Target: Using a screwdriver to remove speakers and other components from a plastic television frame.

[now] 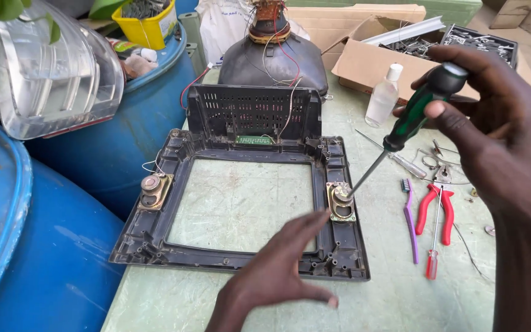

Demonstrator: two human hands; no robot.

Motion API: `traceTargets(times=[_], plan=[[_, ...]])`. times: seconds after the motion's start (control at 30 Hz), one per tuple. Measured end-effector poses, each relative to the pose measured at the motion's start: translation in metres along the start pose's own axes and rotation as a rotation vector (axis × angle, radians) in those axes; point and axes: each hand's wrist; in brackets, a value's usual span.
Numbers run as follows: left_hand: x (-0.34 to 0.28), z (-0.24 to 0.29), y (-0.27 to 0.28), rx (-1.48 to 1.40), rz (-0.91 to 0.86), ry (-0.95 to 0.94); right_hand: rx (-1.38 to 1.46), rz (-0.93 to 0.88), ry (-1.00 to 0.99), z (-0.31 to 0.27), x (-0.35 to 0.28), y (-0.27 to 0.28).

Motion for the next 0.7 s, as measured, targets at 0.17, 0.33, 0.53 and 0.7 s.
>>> traceTargets(times=[0.17, 0.33, 0.53, 0.7], plan=[[0.025, -0.058, -0.032, 0.362, 0.27, -0.148, -0.012, -0.039, 0.186, -0.006, 0.005, -0.002], [0.055, -0.061, -0.04, 0.44, 0.447, -0.224, -0.071, -0.051, 0.263, -0.009, 0.013, 0.002], [0.072, -0.055, -0.034, 0.48, 0.477, -0.215, -0.098, -0.048, 0.246, 0.006, 0.018, 0.006], [0.075, -0.024, 0.002, -0.175, 0.472, -0.189, -0.052, -0.104, 0.117, 0.008, 0.021, 0.0]])
Point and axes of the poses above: each hand's wrist, its own x-axis towards the middle knuckle, its own y-axis out of the back of the hand, z = x × y, and after that the axes turned 6 degrees about -z, right-handed
